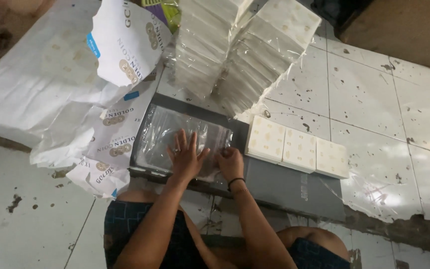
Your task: The person sits on the floor and repeatedly picks up stacks of small white rectangular items, places them into clear plastic bags, and stacks the packaged items on a nearby pile. The person handles the items by hand without using any tools.
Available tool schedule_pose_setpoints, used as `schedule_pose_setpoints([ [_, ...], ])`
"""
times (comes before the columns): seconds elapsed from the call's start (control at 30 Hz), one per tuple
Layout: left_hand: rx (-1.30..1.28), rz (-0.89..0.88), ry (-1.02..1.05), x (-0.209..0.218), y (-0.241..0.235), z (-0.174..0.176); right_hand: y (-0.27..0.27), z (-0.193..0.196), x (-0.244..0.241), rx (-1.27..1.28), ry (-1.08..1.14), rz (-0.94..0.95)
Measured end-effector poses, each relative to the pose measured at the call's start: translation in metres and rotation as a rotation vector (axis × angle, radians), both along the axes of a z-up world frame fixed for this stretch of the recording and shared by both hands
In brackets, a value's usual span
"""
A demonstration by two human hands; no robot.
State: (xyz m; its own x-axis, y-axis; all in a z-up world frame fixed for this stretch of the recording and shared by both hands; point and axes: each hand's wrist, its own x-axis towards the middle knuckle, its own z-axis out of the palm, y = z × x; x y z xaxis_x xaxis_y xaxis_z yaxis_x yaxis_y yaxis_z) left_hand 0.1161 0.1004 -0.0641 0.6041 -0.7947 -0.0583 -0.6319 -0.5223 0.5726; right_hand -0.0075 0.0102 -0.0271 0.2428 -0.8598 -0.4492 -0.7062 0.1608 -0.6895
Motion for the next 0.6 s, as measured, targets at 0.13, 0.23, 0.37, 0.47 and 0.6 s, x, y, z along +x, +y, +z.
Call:
schedule_pose_setpoints([
  [0.13,0.024,-0.029,0.002,-0.002,0.001,0.002,-0.001,-0.003,0.003,-0.047,-0.044,-0.095],
  [0.23,-0.045,-0.026,0.024,0.000,0.001,0.002,0.001,-0.021,0.012,0.067,-0.182,-0.097],
  [0.37,0.003,-0.010,0.112,0.001,0.000,0.011,-0.002,-0.011,0.004,-0.093,-0.114,-0.191],
  [0.47,0.016,-0.007,0.170,-0.001,0.003,0.016,-0.005,-0.038,0.002,-0.033,-0.197,-0.237],
  [0.6,0.003,0.007,0.229,-0.001,0.004,0.015,-0.002,-0.017,-0.001,0.008,-0.273,-0.235],
])
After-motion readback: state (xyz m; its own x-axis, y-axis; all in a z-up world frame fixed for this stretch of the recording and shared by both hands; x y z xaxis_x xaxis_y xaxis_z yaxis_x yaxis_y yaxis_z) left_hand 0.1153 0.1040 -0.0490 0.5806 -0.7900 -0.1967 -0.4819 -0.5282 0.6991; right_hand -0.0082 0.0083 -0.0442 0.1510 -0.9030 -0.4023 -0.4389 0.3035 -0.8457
